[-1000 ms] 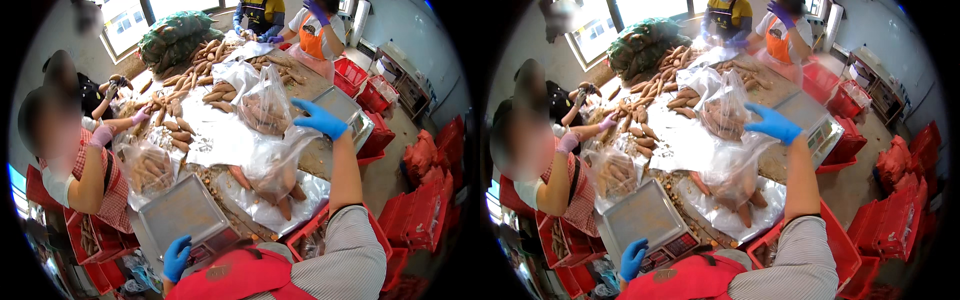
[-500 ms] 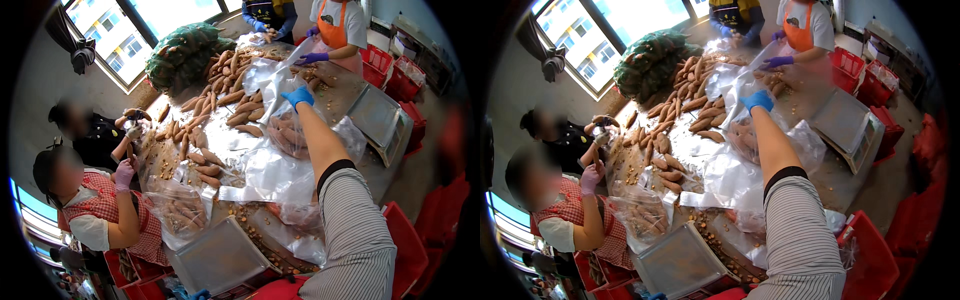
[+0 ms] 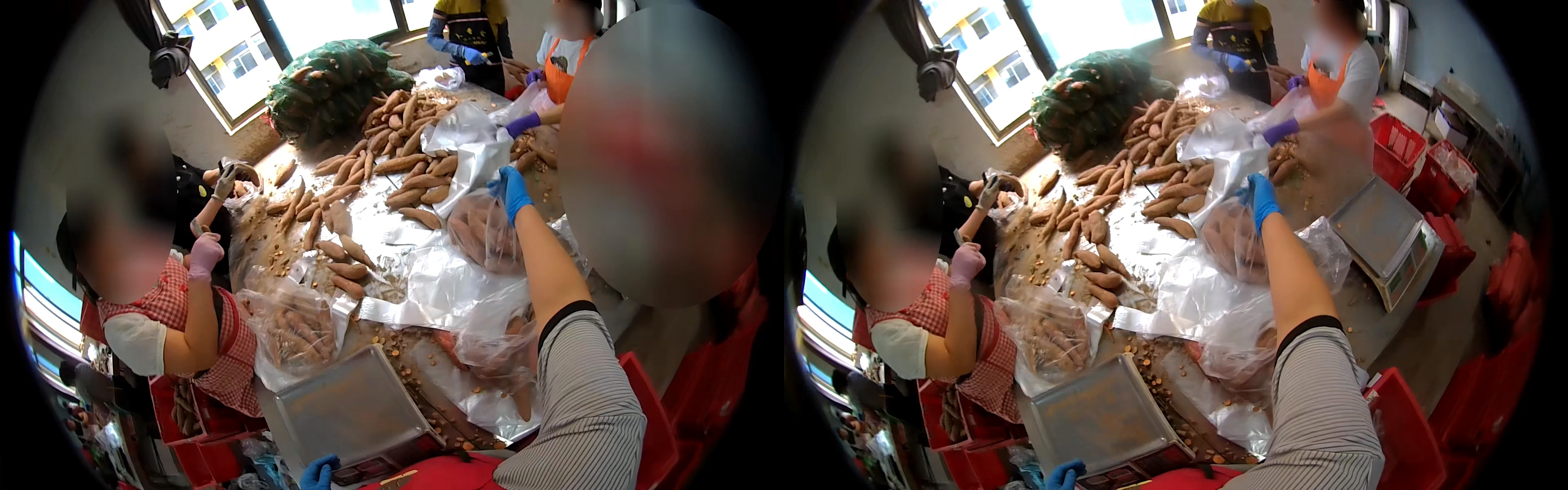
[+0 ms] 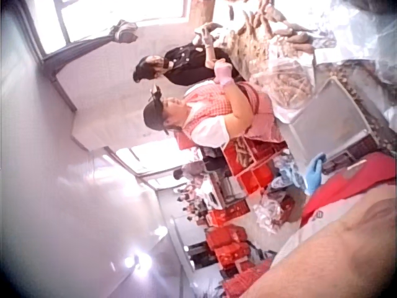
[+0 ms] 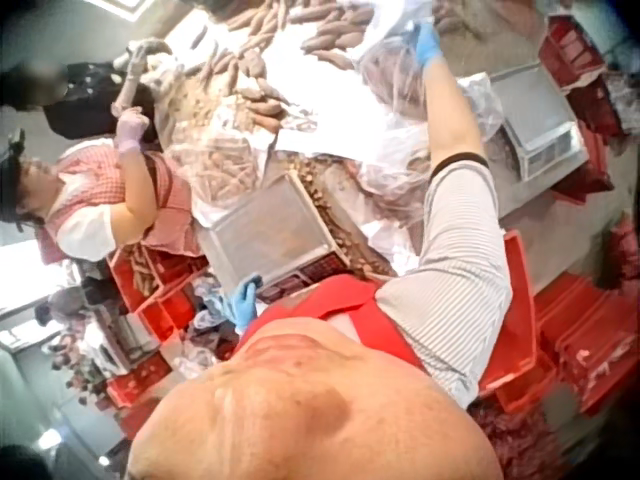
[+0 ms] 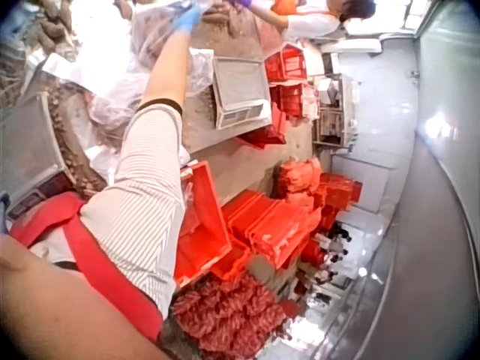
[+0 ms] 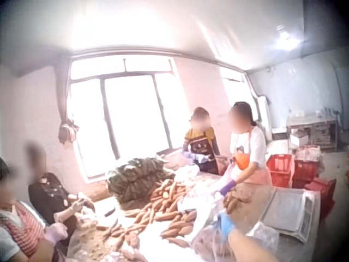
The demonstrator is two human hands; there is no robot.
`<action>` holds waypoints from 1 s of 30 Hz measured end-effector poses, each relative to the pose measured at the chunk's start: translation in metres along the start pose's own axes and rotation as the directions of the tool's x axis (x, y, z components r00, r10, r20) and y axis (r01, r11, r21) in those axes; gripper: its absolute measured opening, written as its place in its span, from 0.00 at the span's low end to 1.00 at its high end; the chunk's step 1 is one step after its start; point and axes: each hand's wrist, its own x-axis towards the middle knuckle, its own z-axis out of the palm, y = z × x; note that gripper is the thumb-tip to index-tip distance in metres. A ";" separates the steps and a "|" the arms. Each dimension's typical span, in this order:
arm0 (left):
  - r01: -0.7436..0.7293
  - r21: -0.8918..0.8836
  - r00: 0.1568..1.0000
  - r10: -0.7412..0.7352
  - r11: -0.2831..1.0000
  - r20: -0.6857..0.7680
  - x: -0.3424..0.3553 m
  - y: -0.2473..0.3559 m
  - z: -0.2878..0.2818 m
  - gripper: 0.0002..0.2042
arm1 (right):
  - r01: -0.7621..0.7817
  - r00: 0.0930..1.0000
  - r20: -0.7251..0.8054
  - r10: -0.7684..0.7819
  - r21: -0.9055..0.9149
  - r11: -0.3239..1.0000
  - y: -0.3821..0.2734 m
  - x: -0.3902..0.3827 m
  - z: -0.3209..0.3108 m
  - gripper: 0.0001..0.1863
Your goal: The person places sweet potatoes into plastic bags, weighs them on a digital scale, and then places the filled bags into red crates. The process is repeated continuously with other workers visible in the background.
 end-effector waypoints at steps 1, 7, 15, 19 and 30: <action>0.043 -0.029 0.999 -0.043 0.999 0.004 -0.003 0.007 0.002 0.10 | -0.038 0.999 0.037 0.037 0.031 0.999 -0.006 -0.005 0.002 0.10; 0.002 -0.028 0.999 -0.001 1.000 0.045 -0.028 -0.005 -0.002 0.11 | -0.144 0.987 0.061 0.146 -0.029 0.989 -0.064 -0.082 0.071 0.08; -0.020 -0.422 0.936 0.166 0.906 0.310 -0.032 -0.019 0.026 0.19 | 0.026 0.707 0.706 -0.050 0.045 0.999 -0.151 -0.247 0.161 0.03; 0.061 -0.479 0.768 0.266 0.875 0.583 -0.031 0.015 0.033 0.26 | 0.331 0.518 0.835 -0.185 0.004 0.944 -0.137 -0.345 0.226 0.05; 0.362 -0.662 0.833 0.090 0.656 0.545 -0.035 -0.013 0.018 0.26 | -0.310 0.596 0.739 0.314 -0.149 0.939 -0.041 -0.493 0.270 0.07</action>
